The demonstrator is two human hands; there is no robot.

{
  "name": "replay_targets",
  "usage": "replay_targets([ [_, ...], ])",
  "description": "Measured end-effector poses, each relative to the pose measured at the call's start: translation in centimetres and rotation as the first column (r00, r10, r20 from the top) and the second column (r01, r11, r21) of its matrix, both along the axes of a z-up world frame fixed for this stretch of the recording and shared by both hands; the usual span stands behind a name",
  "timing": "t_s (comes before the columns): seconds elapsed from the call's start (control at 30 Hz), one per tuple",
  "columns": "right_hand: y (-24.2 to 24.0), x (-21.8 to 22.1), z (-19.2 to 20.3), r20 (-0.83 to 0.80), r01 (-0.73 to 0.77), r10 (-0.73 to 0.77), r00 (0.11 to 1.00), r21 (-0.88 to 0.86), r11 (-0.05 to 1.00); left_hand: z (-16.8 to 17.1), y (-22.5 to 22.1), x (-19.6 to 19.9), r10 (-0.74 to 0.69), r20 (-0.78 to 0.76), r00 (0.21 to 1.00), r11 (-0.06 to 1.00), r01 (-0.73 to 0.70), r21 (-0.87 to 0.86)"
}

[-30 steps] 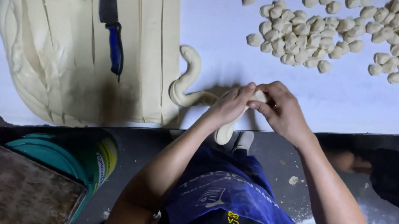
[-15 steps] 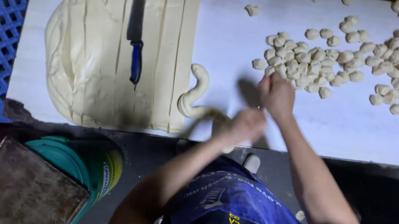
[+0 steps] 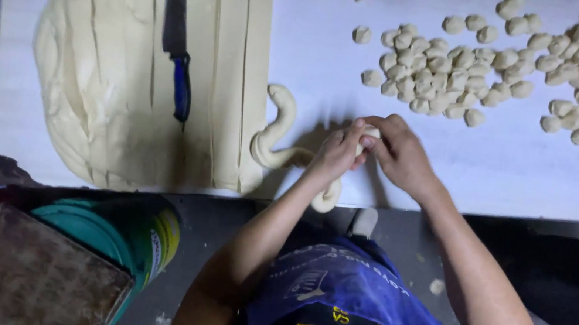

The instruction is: Shaping dough into small balls by rolling strips into ropes and pinching off pieces.

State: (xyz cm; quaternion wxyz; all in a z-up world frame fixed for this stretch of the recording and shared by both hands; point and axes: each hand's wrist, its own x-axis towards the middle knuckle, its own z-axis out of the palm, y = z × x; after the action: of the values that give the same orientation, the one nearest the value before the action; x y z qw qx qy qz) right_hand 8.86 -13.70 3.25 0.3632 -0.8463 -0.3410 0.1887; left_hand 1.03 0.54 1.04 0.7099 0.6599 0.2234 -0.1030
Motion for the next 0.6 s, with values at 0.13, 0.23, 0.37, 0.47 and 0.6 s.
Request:
replay_targets([
  [0.13, 1.2, -1.1, -0.7, -0.003, 0.047, -0.047, 0.999, 0.057, 0.997, 1.5, -1.5, 0.2, 0.204, 0.039, 0.978, 0.979, -0.204, 0.012],
  [0.23, 2.0, 0.0, -4.5, 0.049, 0.215, -0.222, 0.974, 0.122, 0.969, -0.9, -1.2, 0.3, 0.171, 0.119, 0.978, 0.983, -0.177, 0.039],
  [0.37, 1.5, 9.3, -13.8, 0.339, 0.398, -0.327, 0.882, -0.166, 0.902, 2.0, -3.6, -2.1, -0.254, 0.181, 0.950, 0.951, 0.212, 0.223],
  [0.47, 0.9, 6.5, -3.9, 0.131, 0.142, -0.128, 0.983, -0.107, 0.984, -21.0, -6.9, 5.0, 0.550, 0.177, 0.816, 0.418, -0.086, -0.904],
  [0.6, 1.3, 0.2, 0.4, -0.186, 0.015, -0.013, 0.983, 0.012, 1.000, 0.1, 3.3, 1.4, -0.108, -0.160, 0.981, 0.986, 0.127, 0.110],
])
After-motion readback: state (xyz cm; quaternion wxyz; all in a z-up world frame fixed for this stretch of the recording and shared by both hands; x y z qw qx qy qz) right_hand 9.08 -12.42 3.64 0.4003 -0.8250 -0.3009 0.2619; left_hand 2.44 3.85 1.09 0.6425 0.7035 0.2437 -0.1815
